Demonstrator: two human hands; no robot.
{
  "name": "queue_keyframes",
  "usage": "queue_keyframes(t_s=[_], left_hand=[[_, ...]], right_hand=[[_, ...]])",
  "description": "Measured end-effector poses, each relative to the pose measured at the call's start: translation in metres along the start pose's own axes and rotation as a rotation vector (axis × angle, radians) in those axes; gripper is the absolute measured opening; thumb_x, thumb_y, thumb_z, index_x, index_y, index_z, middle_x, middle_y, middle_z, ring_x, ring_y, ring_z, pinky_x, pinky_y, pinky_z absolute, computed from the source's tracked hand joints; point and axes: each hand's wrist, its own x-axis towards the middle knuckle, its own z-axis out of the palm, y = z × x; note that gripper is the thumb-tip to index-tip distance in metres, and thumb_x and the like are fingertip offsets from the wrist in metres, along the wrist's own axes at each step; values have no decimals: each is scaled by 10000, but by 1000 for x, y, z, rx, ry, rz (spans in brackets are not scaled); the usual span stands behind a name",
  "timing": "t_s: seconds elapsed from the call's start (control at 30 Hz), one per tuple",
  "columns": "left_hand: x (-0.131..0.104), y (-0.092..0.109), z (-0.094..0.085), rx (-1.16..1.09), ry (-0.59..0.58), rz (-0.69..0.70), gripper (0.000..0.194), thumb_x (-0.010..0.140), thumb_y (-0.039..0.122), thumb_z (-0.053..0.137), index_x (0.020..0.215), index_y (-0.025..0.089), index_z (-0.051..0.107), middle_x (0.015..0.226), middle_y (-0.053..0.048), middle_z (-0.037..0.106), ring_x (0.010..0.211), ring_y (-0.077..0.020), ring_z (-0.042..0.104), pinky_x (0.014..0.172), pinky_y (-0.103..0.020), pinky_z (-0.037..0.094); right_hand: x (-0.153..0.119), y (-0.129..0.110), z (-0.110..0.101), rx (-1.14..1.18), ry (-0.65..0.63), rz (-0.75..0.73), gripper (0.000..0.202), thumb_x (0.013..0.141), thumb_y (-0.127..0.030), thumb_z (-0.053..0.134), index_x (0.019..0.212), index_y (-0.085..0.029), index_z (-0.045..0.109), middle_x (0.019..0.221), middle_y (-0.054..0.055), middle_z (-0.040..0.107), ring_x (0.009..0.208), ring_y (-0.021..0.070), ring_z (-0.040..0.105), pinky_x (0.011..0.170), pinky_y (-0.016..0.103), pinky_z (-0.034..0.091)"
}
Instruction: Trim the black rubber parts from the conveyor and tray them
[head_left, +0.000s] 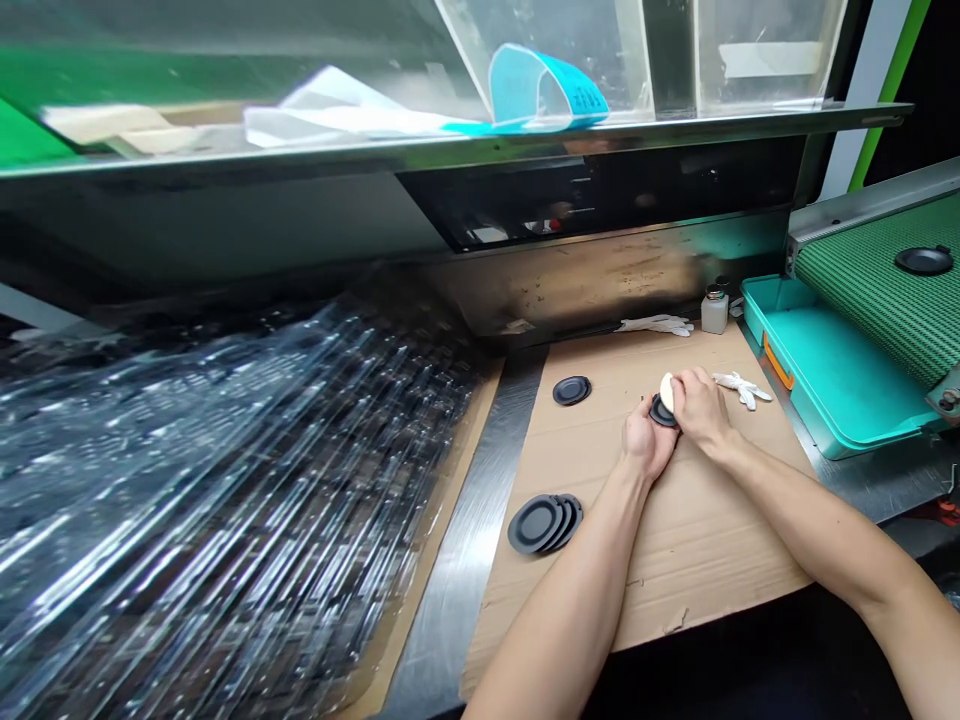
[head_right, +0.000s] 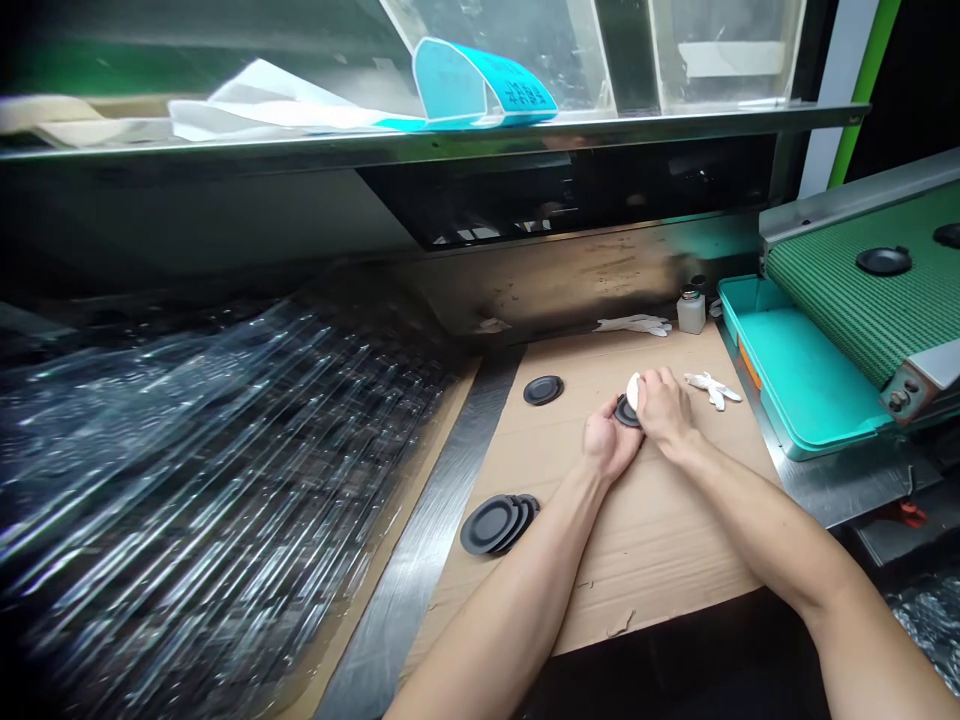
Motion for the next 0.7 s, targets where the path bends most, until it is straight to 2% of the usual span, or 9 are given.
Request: queue_keyframes(t_s=[0.07, 0.2, 0.27, 0.4, 0.53, 0.63, 0.7], left_hand=[[1, -1, 1, -26, 18, 29, 411, 1086, 202, 363, 887, 137, 717, 869, -66, 759, 858, -142, 721, 1011, -271, 550], [2, -4, 1, -11, -8, 38, 414, 1108, 257, 342, 998, 138, 723, 967, -75, 781, 947, -157, 740, 1052, -296, 542], [1, -5, -1, 16, 29, 62, 375, 1106, 274, 365, 1048, 155, 715, 1024, -78, 793, 1004, -166, 744, 1073, -308, 534], [2, -2, -3, 31, 57, 81, 334, 1106, 289, 370, 1092, 167, 680, 1109, -98, 795, 1062, -176, 746, 1101, -336, 521], [4, -1, -4, 31, 42, 91, 340, 1108, 283, 364, 1137, 162, 680, 1072, -93, 789, 1041, -167, 744, 1090, -321, 521], [4, -1, -5, 66, 42, 89, 338, 1095, 282, 387, 1213, 154, 677, 1146, -125, 784, 1103, -199, 737, 1112, -368, 518], [4, -2, -5, 89, 17, 74, 340, 1087, 280, 403, 1235, 147, 679, 1165, -142, 780, 1129, -219, 733, 1123, -405, 517]], right_hand=[[-2, 0, -1, 39, -27, -47, 248, 1087, -245, 450, 1143, -186, 684, 1159, 118, 674, 1065, 250, 645, 903, 333, 479], [-5, -3, 2, 31, 25, 35, 253, 1089, -254, 438, 1115, -180, 679, 1151, 129, 673, 1048, 252, 641, 894, 338, 480], [-10, -6, 4, 48, 22, 3, 233, 1080, -250, 452, 1106, -191, 676, 1138, 118, 682, 1042, 244, 643, 892, 329, 480], [-17, -9, 4, 35, -82, -125, 202, 1052, -238, 492, 1059, -210, 691, 1112, 97, 701, 991, 229, 651, 849, 313, 479], [-8, 0, -8, -55, -61, -69, 248, 1054, -216, 478, 1089, -181, 721, 1134, 123, 715, 971, 239, 658, 825, 321, 468], [-2, 8, -17, 12, -171, -201, 202, 1012, -194, 548, 961, -193, 744, 1047, 87, 743, 936, 216, 667, 827, 297, 464], [-1, 11, -23, 34, -216, -246, 190, 992, -180, 574, 949, -203, 758, 1026, 67, 760, 930, 208, 673, 831, 290, 459]])
